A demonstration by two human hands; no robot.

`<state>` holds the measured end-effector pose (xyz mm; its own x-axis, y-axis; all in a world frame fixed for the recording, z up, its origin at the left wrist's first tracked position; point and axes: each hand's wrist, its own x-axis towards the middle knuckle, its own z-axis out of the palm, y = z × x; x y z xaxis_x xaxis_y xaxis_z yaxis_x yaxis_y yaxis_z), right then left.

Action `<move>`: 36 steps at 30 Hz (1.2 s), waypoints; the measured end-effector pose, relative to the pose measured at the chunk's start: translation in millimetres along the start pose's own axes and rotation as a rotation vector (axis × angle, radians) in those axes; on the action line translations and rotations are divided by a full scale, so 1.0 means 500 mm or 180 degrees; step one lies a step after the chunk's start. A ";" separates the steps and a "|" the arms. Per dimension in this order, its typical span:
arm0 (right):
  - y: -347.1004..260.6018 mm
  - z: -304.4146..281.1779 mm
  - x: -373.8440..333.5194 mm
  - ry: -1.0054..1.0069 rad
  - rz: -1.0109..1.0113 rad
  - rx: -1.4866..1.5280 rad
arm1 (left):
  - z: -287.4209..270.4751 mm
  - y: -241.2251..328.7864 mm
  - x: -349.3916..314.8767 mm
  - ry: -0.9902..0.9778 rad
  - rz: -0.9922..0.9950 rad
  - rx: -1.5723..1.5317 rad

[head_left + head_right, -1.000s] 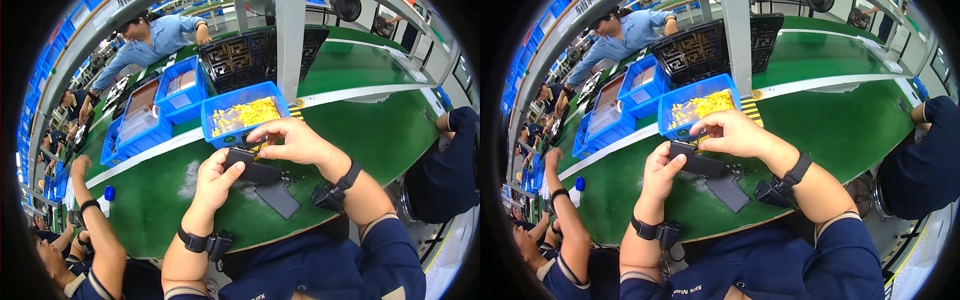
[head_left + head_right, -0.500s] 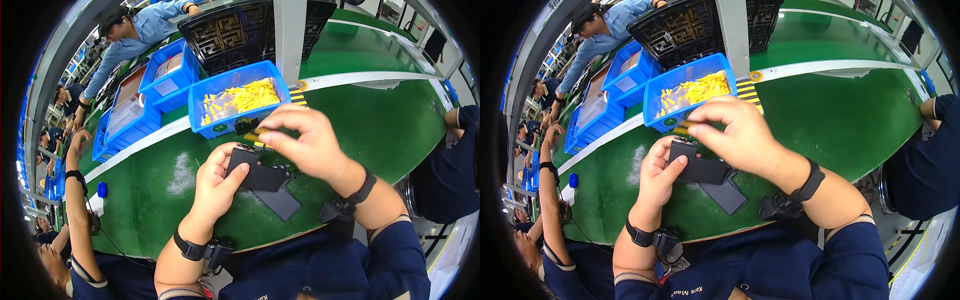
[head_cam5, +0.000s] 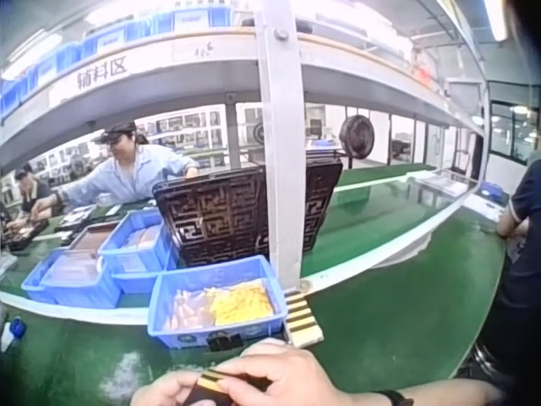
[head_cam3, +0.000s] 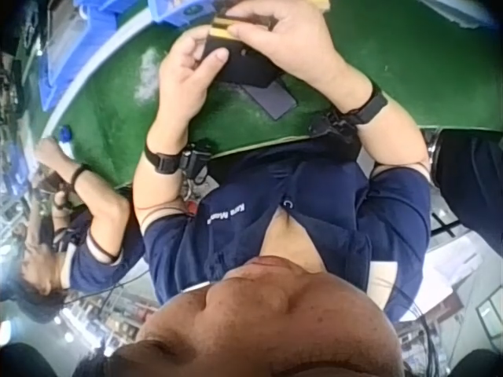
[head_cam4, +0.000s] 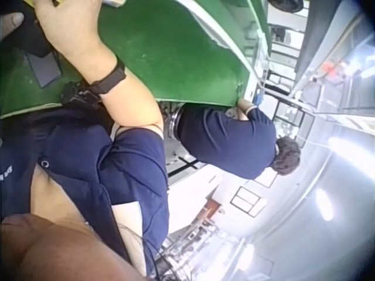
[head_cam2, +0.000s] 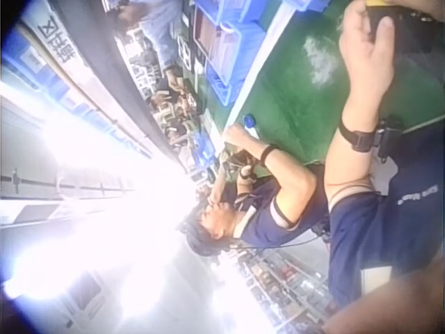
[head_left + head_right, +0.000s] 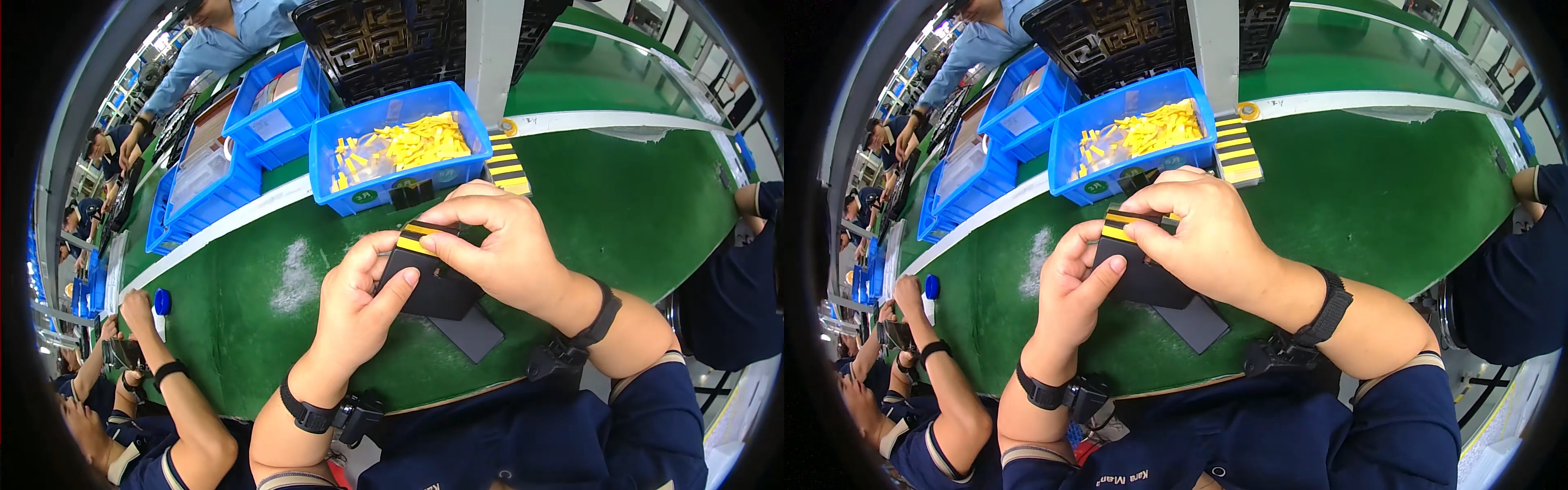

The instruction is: The recorder is applying yellow labels to small black electronic components at an assembly line workstation.

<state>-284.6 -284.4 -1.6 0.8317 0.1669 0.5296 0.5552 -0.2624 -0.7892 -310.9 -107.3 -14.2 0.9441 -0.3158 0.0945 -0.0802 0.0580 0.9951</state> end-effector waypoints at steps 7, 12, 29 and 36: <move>-0.004 0.000 0.002 -0.0014 -0.0108 0.0033 | -0.002 0.000 0.002 0.0101 -0.0051 0.0107; -0.002 0.001 -0.002 -0.0058 -0.0116 -0.0112 | 0.000 0.003 0.002 0.0090 -0.0033 -0.0045; 0.014 0.013 -0.004 0.0214 -0.0854 -0.0577 | 0.001 0.000 0.001 -0.0002 0.0002 -0.0182; 0.013 0.015 -0.007 0.0243 -0.0688 -0.0595 | 0.007 -0.003 0.001 0.0116 -0.0022 -0.0166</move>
<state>-283.8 -279.5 -10.6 0.6874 0.1677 0.7067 0.7026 -0.4002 -0.5884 -311.3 -110.9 -15.3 0.9557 -0.2817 0.0855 -0.0578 0.1054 0.9928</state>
